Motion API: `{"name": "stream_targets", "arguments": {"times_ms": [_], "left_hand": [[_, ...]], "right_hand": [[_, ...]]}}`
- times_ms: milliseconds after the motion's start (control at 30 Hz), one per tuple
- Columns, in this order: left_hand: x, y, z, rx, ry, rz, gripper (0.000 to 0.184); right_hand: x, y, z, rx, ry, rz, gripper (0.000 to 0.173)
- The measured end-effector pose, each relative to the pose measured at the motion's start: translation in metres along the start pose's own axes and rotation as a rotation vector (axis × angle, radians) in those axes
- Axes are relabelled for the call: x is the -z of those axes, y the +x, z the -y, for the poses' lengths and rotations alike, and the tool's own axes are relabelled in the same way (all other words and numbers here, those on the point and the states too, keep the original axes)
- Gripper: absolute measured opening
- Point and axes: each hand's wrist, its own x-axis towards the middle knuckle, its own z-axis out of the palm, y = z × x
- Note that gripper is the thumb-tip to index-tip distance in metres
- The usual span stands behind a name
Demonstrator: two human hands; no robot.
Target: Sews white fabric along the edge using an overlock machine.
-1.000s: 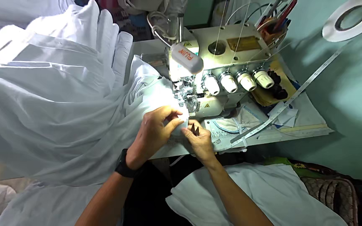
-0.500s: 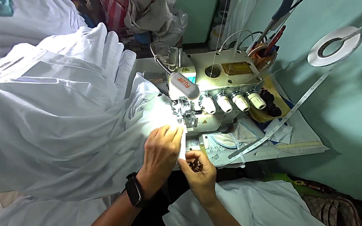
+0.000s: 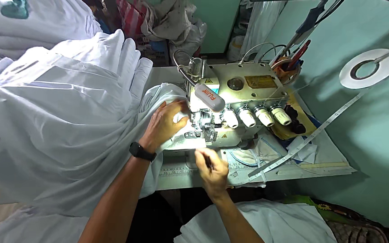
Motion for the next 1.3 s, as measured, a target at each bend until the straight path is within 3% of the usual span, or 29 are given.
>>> {"name": "stream_targets", "arguments": {"times_ms": [133,233,333,367,467,500,633,767,867,1000,1300], "left_hand": [[0.005,0.022,0.013,0.196,-0.039,-0.040,0.033],[0.005,0.018,0.009,0.473,-0.167,-0.144,0.039],[0.009,-0.017,-0.017,0.679,-0.255,-0.149,0.050],[0.010,-0.038,-0.032,0.697,-0.268,-0.118,0.054],[0.000,-0.083,-0.059,0.655,-0.178,-0.108,0.089],[-0.003,-0.092,-0.064,0.632,-0.115,-0.125,0.089],[-0.003,-0.110,-0.075,0.528,0.145,-0.202,0.049],[0.017,-0.143,-0.096,0.320,0.104,-0.211,0.023],[0.023,-0.193,-0.093,0.103,-0.379,-0.201,0.017],[0.016,-0.243,-0.093,0.088,-0.689,-0.234,0.023],[0.013,-0.253,-0.102,0.095,-0.696,-0.255,0.018]], "right_hand": [[0.000,-0.052,-0.023,-0.041,-0.019,0.111,0.022],[0.011,-0.043,-0.014,-0.153,0.122,0.197,0.027],[0.030,-0.007,-0.002,-0.099,-0.027,0.289,0.068],[0.033,0.006,0.004,-0.036,-0.143,0.293,0.070],[0.030,0.038,0.020,0.218,-0.491,0.266,0.042],[0.026,0.047,0.026,0.284,-0.607,0.279,0.032],[0.005,0.065,0.054,0.285,-0.859,0.400,0.018],[-0.001,0.062,0.047,0.244,-0.631,0.428,0.018],[0.009,0.029,0.033,0.210,-0.384,0.367,0.019],[0.006,-0.023,0.007,0.137,-0.268,0.347,0.025],[-0.014,-0.050,0.011,0.178,-0.361,0.314,0.021]]}}
